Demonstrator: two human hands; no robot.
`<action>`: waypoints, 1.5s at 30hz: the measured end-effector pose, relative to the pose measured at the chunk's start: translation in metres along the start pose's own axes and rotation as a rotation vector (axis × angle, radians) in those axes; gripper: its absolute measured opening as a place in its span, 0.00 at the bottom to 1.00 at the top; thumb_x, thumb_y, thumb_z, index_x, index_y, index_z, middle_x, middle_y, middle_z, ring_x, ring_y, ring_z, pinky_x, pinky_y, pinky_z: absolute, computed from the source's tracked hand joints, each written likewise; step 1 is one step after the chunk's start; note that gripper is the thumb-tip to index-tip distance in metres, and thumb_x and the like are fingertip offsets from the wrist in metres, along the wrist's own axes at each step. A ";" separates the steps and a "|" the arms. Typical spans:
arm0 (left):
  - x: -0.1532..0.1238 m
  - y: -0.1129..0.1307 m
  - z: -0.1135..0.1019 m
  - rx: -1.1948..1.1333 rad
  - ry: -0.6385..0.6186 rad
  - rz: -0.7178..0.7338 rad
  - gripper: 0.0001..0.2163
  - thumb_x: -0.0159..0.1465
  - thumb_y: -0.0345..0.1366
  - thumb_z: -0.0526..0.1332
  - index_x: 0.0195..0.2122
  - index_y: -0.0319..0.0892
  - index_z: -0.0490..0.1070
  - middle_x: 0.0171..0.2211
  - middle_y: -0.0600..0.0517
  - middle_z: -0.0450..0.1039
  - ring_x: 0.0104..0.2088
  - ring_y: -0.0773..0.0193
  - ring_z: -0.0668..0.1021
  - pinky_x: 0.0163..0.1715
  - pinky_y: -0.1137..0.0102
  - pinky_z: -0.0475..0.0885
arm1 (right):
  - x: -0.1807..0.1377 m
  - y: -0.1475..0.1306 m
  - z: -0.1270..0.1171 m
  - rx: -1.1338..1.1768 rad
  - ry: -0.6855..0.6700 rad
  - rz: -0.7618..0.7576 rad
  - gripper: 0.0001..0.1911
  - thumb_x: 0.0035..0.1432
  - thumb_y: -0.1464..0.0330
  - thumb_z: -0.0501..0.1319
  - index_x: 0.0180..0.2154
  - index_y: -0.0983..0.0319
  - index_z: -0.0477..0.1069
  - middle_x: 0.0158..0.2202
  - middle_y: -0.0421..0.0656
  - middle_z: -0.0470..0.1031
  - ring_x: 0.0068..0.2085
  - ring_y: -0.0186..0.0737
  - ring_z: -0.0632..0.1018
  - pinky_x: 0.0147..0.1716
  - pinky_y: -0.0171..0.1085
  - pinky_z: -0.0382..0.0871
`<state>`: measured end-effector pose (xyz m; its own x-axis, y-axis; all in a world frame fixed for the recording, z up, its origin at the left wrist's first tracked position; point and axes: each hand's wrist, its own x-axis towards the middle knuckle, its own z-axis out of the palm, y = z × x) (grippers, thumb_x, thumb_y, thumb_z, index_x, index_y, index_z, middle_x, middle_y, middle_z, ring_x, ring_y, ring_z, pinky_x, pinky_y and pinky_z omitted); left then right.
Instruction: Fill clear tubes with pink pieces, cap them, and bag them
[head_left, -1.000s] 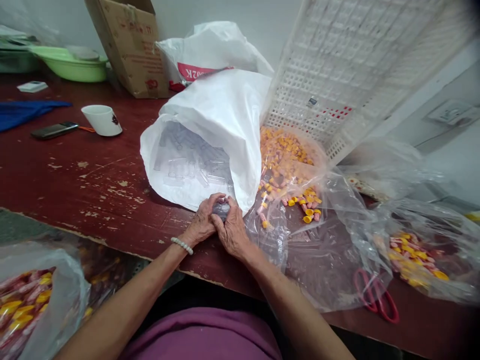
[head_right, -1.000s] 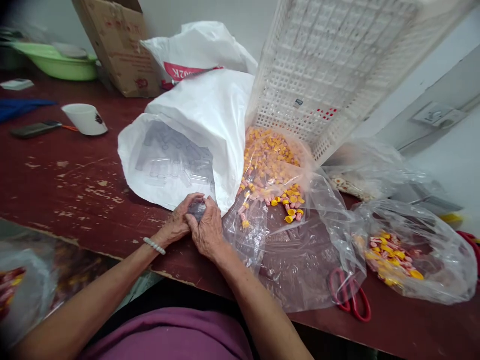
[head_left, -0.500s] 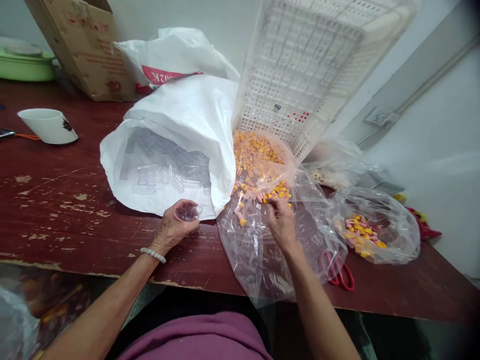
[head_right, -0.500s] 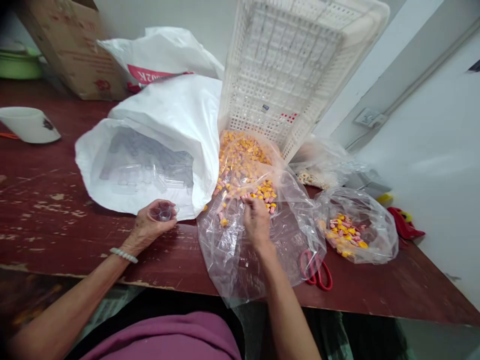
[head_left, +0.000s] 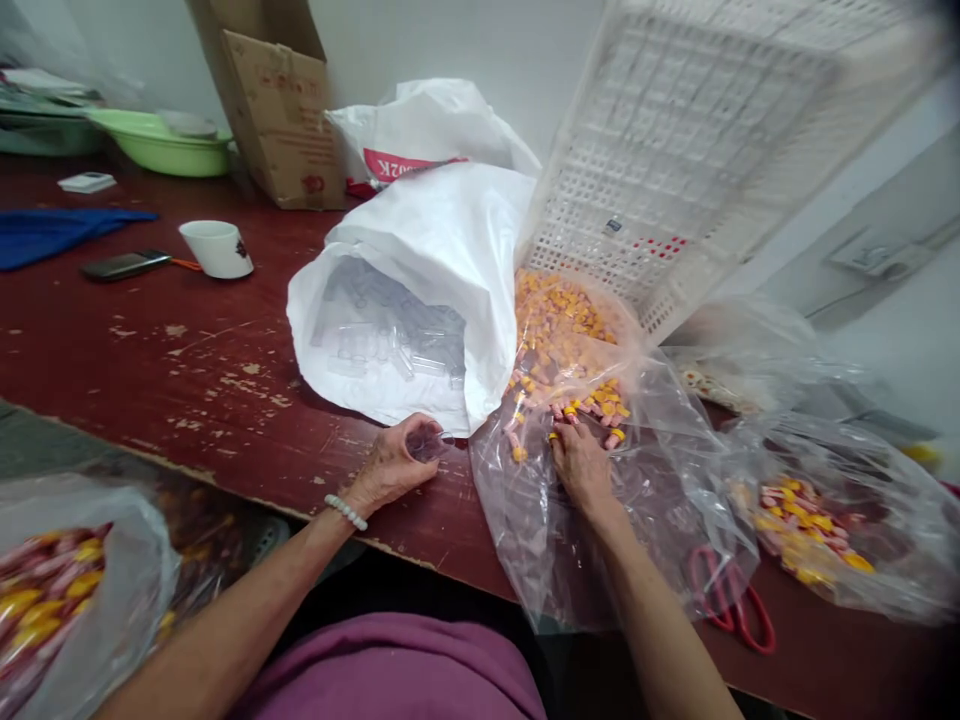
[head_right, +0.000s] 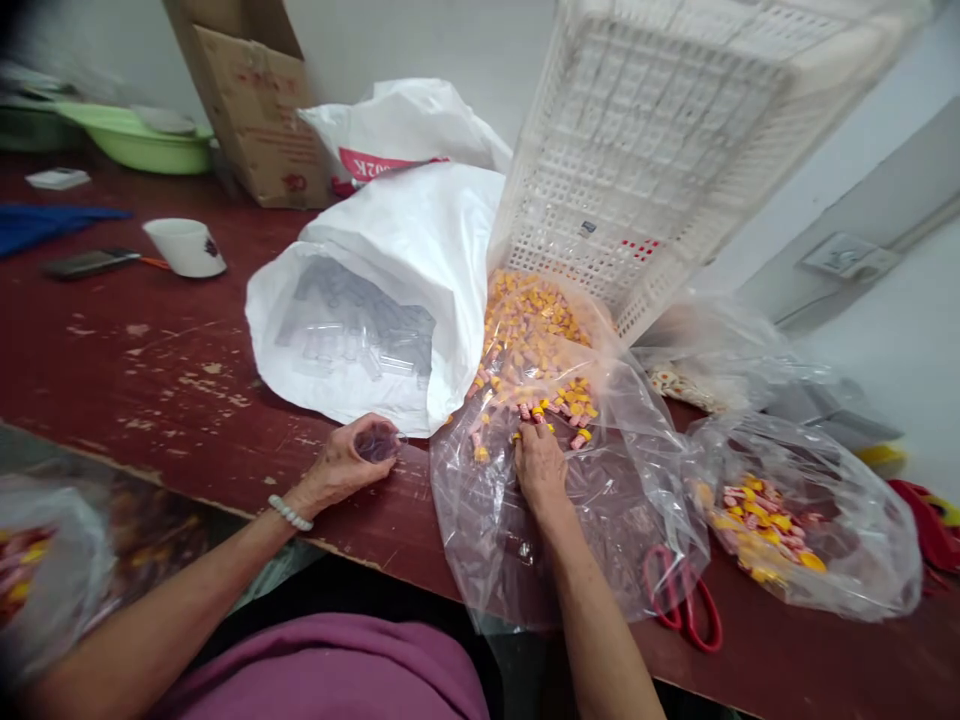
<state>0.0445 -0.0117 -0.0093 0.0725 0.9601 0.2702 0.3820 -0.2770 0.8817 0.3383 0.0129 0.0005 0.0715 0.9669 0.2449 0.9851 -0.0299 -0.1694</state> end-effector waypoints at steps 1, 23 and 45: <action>-0.002 0.002 -0.001 -0.017 0.008 0.006 0.15 0.48 0.28 0.62 0.38 0.41 0.69 0.33 0.52 0.75 0.34 0.65 0.78 0.36 0.71 0.73 | -0.003 -0.003 0.002 0.048 0.031 -0.021 0.14 0.60 0.67 0.50 0.44 0.60 0.71 0.46 0.52 0.71 0.45 0.47 0.73 0.42 0.45 0.67; -0.020 0.058 0.008 -0.084 -0.148 -0.025 0.10 0.49 0.29 0.62 0.33 0.39 0.68 0.26 0.55 0.73 0.26 0.69 0.73 0.27 0.75 0.68 | -0.060 -0.091 -0.064 0.804 0.052 -0.343 0.12 0.59 0.71 0.54 0.45 0.57 0.66 0.49 0.46 0.69 0.50 0.42 0.71 0.48 0.44 0.69; -0.016 0.073 0.019 -0.569 -0.307 -0.494 0.18 0.38 0.21 0.62 0.33 0.38 0.68 0.23 0.58 0.69 0.22 0.70 0.68 0.19 0.76 0.61 | -0.081 -0.096 -0.022 0.648 0.068 -0.473 0.43 0.40 0.63 0.70 0.56 0.60 0.55 0.54 0.50 0.65 0.58 0.52 0.64 0.56 0.50 0.59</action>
<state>0.0883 -0.0466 0.0432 0.2991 0.9218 -0.2466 -0.0851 0.2832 0.9553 0.2418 -0.0677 0.0182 -0.3007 0.8224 0.4830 0.6282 0.5519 -0.5485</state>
